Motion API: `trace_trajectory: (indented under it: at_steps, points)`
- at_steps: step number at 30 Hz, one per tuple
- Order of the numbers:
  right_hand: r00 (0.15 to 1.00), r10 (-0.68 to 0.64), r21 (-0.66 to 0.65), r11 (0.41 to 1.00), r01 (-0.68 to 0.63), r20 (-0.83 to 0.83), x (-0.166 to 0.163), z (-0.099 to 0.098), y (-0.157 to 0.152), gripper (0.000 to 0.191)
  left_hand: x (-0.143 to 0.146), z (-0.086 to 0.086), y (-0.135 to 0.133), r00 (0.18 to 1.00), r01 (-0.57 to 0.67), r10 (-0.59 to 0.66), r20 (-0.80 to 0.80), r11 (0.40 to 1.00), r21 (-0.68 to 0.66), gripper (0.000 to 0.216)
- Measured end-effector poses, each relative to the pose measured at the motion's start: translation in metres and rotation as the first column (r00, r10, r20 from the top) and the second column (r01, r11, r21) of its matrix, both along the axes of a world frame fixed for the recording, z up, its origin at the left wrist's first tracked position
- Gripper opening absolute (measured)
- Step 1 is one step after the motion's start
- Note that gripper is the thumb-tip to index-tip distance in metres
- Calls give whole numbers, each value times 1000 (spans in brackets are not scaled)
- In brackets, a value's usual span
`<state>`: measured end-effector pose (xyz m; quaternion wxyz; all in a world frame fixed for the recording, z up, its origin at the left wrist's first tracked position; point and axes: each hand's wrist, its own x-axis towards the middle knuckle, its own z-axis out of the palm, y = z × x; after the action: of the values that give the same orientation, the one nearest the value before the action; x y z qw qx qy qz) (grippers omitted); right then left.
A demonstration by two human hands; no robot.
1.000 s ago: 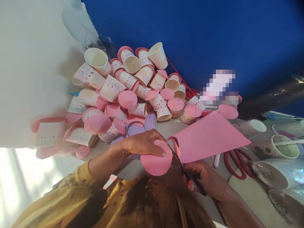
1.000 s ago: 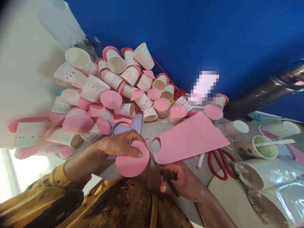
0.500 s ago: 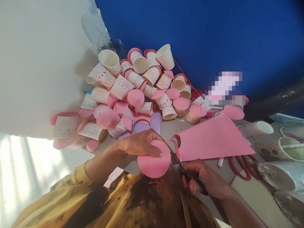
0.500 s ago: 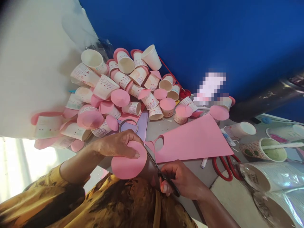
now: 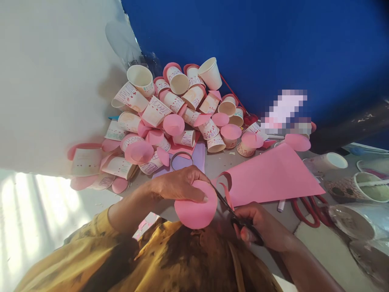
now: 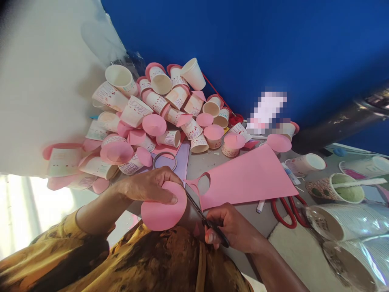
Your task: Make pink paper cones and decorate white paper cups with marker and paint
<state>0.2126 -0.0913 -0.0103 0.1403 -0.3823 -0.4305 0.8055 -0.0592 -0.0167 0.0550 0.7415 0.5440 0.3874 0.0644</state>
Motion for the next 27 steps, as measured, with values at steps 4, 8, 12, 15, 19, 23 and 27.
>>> trace_trajectory:
  at_steps: [4,8,12,15,19,23,27]
  points:
    - [1000,8,2,1000,-8,12,0,1,0,45,-1,-1,1,1000,12,-12,7,1000,12,25]
    - [999,12,28,1000,-13,49,-1,3,0,39,0,-1,2,999,35,-35,15,999,3,20]
    - [997,11,47,999,-15,75,-2,3,-1,43,0,0,5,999,49,-49,15,999,-13,18]
    - [998,1,84,996,-6,62,-1,0,0,54,0,-3,6,998,50,-50,33,999,-12,20]
    - [995,-100,161,982,101,-15,5,-6,2,70,2,-14,7,999,0,0,44,1000,6,27]
    - [985,-61,171,981,88,-159,14,-11,0,77,8,-23,5,992,-125,119,46,978,167,27]
    - [944,-169,179,958,225,-284,20,-14,-1,75,14,-20,1,994,-94,112,2,826,555,16]
